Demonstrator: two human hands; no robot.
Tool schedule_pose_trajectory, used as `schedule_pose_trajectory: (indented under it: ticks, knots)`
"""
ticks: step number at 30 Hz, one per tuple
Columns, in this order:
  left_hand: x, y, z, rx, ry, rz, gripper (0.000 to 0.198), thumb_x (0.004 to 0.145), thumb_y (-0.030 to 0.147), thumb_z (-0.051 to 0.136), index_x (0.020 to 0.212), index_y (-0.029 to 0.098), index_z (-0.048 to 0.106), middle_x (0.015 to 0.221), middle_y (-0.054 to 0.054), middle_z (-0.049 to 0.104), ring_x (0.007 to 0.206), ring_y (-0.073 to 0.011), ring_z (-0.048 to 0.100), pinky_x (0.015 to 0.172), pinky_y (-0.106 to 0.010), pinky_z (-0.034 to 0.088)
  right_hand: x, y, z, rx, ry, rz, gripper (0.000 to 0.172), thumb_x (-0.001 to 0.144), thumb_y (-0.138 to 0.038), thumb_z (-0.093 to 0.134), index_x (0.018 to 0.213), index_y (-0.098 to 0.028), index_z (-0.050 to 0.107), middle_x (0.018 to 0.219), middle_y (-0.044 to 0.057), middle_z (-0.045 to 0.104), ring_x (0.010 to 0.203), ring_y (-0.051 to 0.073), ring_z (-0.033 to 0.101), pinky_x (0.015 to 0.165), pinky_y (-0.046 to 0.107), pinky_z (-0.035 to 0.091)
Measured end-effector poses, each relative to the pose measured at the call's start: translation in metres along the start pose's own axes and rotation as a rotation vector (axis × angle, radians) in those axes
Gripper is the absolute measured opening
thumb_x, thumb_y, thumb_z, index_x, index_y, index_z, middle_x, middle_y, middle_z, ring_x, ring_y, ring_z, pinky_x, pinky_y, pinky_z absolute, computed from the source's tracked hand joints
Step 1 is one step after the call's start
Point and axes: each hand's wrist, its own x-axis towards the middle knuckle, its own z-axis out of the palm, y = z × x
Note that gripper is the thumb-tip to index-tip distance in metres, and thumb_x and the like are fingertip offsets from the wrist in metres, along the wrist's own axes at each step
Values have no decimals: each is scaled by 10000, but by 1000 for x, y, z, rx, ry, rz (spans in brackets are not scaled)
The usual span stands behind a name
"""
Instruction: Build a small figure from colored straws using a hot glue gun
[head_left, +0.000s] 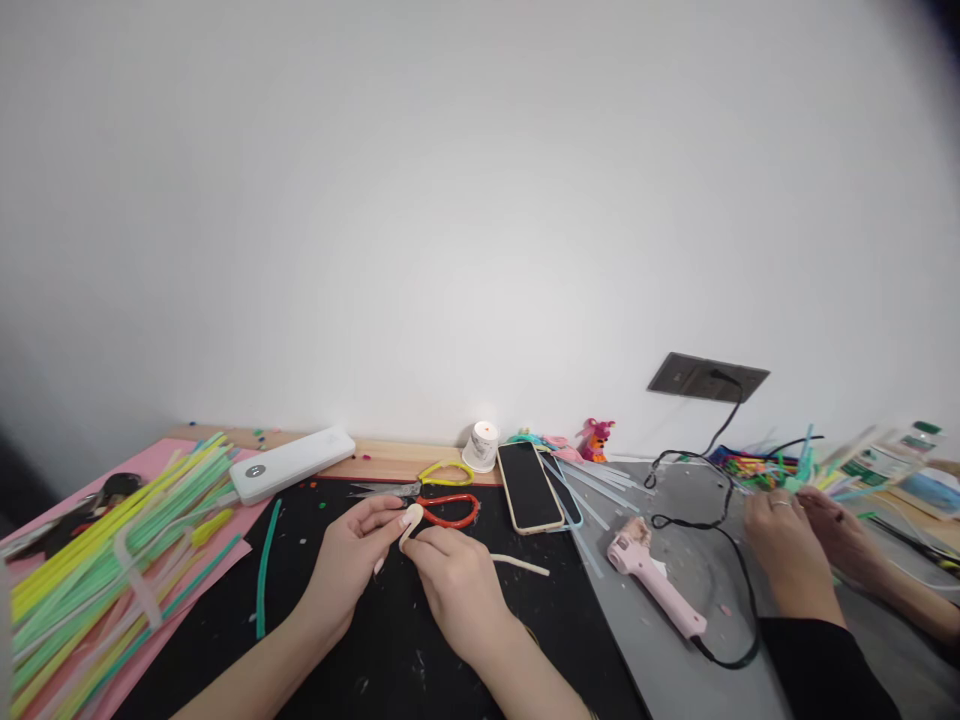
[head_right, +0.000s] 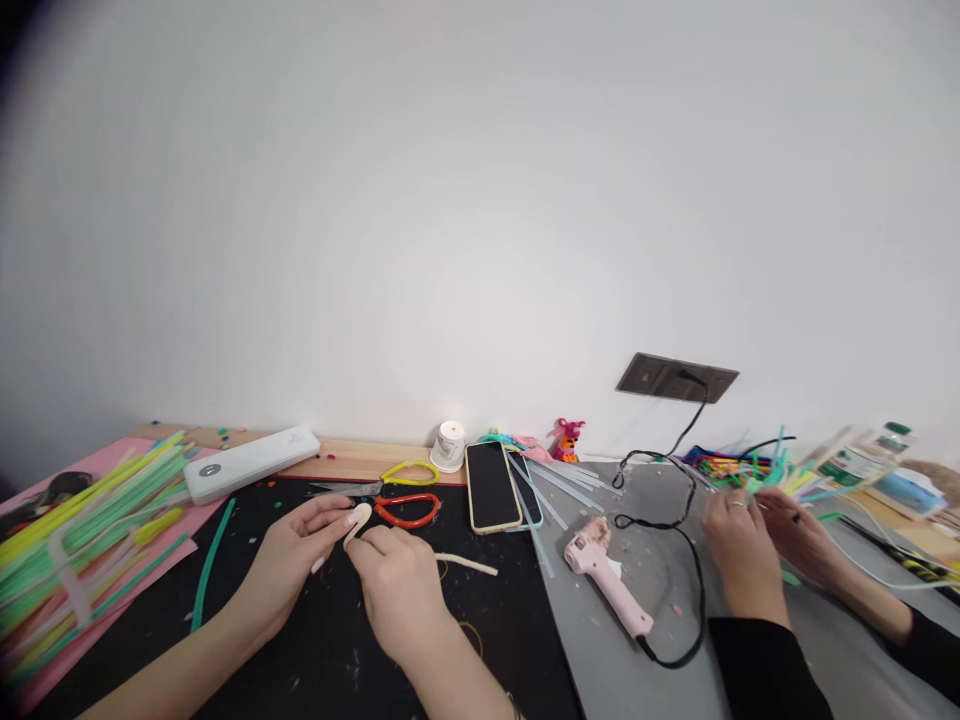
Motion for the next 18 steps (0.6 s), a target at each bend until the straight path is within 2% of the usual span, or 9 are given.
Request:
schedule_pose_trajectory:
  ticks: [18]
  knots:
    - [-2, 3, 1, 6, 11, 15, 387, 581, 366, 841, 852, 149, 669, 679, -1, 707, 401, -36, 370, 394, -172, 256, 0, 0, 0, -7, -5, 2, 228, 939, -118, 449, 1028, -188, 648, 884, 41, 701, 738, 168, 636, 659, 245, 477]
